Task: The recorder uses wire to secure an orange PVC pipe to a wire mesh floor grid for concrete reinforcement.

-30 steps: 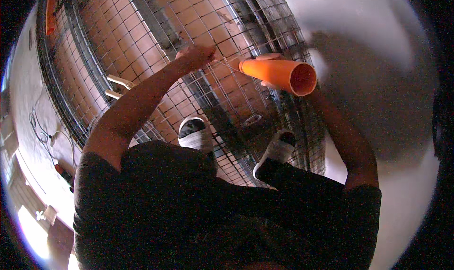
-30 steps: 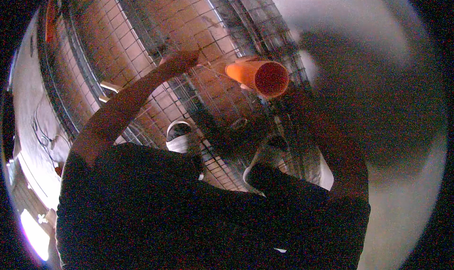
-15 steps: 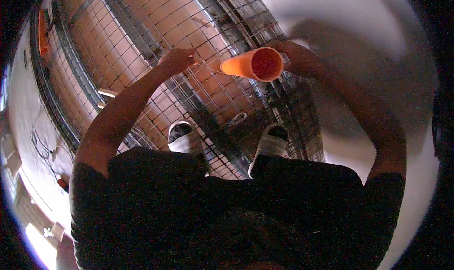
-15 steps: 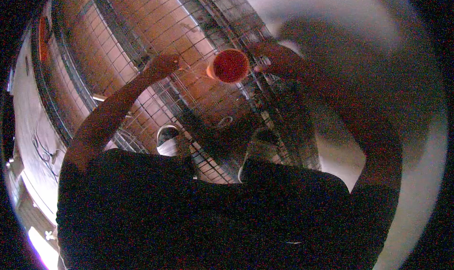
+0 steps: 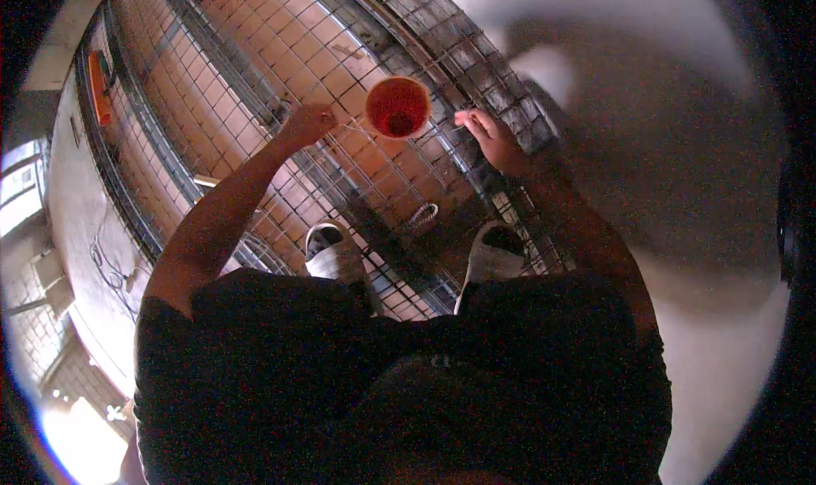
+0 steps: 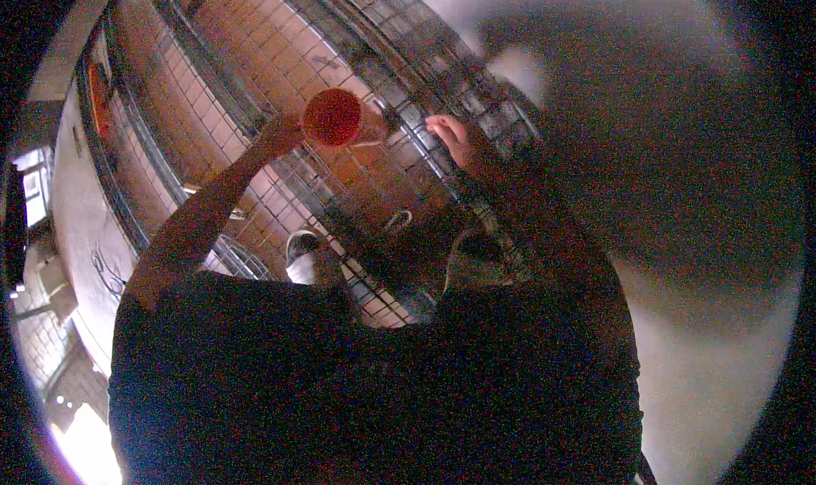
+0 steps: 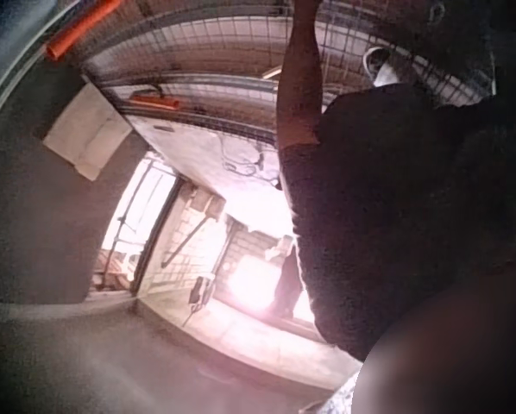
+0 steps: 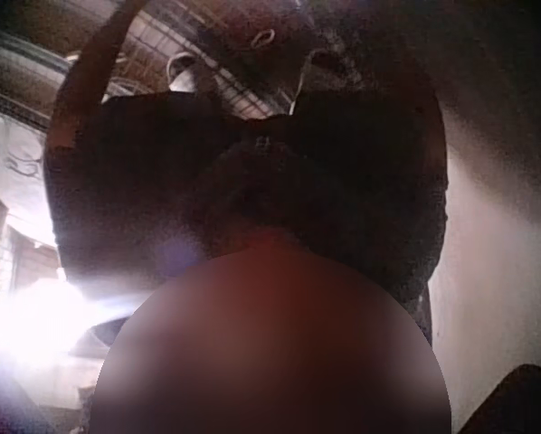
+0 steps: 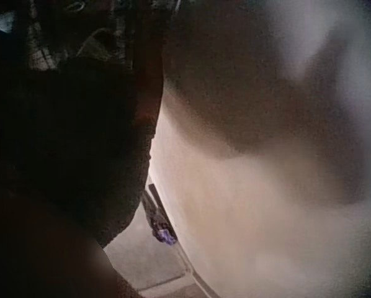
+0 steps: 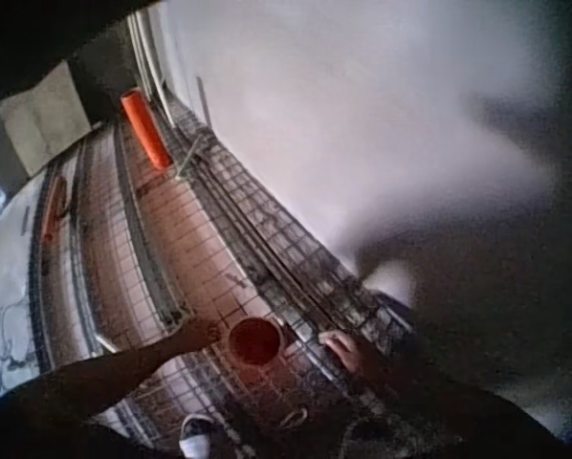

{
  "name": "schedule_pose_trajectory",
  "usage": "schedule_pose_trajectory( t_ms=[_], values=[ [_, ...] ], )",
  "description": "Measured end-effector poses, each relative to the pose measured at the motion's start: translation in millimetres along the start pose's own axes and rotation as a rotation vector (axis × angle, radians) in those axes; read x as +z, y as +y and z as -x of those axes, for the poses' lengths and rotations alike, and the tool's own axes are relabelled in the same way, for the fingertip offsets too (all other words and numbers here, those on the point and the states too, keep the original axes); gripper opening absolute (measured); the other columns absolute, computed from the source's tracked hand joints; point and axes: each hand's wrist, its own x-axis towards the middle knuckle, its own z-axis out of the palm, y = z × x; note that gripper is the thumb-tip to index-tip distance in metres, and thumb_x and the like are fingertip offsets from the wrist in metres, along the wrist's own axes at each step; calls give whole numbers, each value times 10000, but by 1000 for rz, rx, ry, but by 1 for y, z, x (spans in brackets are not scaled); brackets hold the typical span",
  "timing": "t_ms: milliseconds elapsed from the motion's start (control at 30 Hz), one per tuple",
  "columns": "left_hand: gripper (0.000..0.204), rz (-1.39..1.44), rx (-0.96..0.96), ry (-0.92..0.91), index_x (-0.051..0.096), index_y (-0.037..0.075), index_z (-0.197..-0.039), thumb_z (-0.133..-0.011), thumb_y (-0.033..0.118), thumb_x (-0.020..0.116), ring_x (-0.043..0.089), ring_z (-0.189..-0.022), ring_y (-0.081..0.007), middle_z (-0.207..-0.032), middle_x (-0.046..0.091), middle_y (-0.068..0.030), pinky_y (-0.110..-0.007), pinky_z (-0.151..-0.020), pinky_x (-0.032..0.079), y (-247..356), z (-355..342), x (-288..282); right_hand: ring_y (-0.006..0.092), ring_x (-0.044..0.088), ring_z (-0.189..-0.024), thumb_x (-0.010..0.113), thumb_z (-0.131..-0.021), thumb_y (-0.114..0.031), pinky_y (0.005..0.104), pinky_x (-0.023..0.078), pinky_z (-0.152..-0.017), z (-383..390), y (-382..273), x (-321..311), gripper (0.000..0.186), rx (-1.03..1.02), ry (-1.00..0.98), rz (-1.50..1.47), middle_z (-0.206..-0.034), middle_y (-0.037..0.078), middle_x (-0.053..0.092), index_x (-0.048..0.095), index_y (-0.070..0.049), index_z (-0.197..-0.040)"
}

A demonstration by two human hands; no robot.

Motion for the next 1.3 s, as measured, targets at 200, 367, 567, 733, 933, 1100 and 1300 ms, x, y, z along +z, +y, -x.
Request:
schedule_pose_trajectory(
  t_ms=[200, 367, 567, 733, 933, 1100, 1300],
  values=[
    [285, 229, -26, 13, 686, 69, -842, -781, 345, 650, 638, -753, -276, -789, 661, -136, -396, -689, 492, 0, -3, 1, 161, 574, -753, 376, -997, -243, 299, 454, -740, -12, 39, 17, 317, 27, 138, -188, -714, 40, 516, 467, -22, -788],
    [291, 350, -298, -135, 686, 68, -923, -775, 317, 658, 648, -806, -262, -864, 679, -141, -383, -724, 501, -17, -4, 15, 130, 529, -663, 401, -988, -279, 288, 441, -626, -22, 10, 29, 334, 32, 207, -98, -654, 4, 452, 468, -38, -766],
    [267, 379, -245, -15, 673, 37, -964, -776, 224, 648, 651, -858, -255, -927, 676, -159, -379, -758, 499, 7, -3, 8, 88, 467, -578, 453, -969, -267, 256, 418, -544, -51, 40, 41, 280, 76, 313, -221, -684, -7, 487, 521, -24, -847],
    [254, 510, -137, 36, 672, 17, -953, -765, 186, 650, 650, -856, -252, -949, 675, -157, -374, -762, 497, -10, 1, 18, 49, 364, -448, 490, -953, -285, 238, 302, -405, -61, 47, 41, 295, 15, 329, -178, -572, -49, 391, 488, -70, -752],
    [284, 568, -279, -66, 657, 25, -1005, -794, 214, 639, 643, -852, -220, -940, 682, -133, -353, -782, 492, -2, 6, 15, 35, 296, -431, 527, -934, -355, 239, 220, -379, -67, 54, 40, 348, 104, 363, -339, -559, -68, 330, 448, -114, -696],
    [297, 503, -221, -9, 642, 33, -1048, -824, 226, 620, 628, -856, -165, -930, 688, -101, -346, -790, 489, -8, 2, 19, 280, 576, -659, 519, -920, -307, 379, 434, -623, -73, 66, 32, 300, 181, 330, 5, -711, 129, 601, 587, -39, -804],
    [274, 549, -90, -35, 659, 54, -1018, -829, 246, 611, 646, -856, -221, -943, 688, -107, -365, -790, 493, -14, -5, 10, 157, 489, -493, 499, -937, -355, 316, 363, -448, -74, 59, 33, 322, 23, 363, 212, -602, 36, 500, 550, -56, -828]
  ],
)
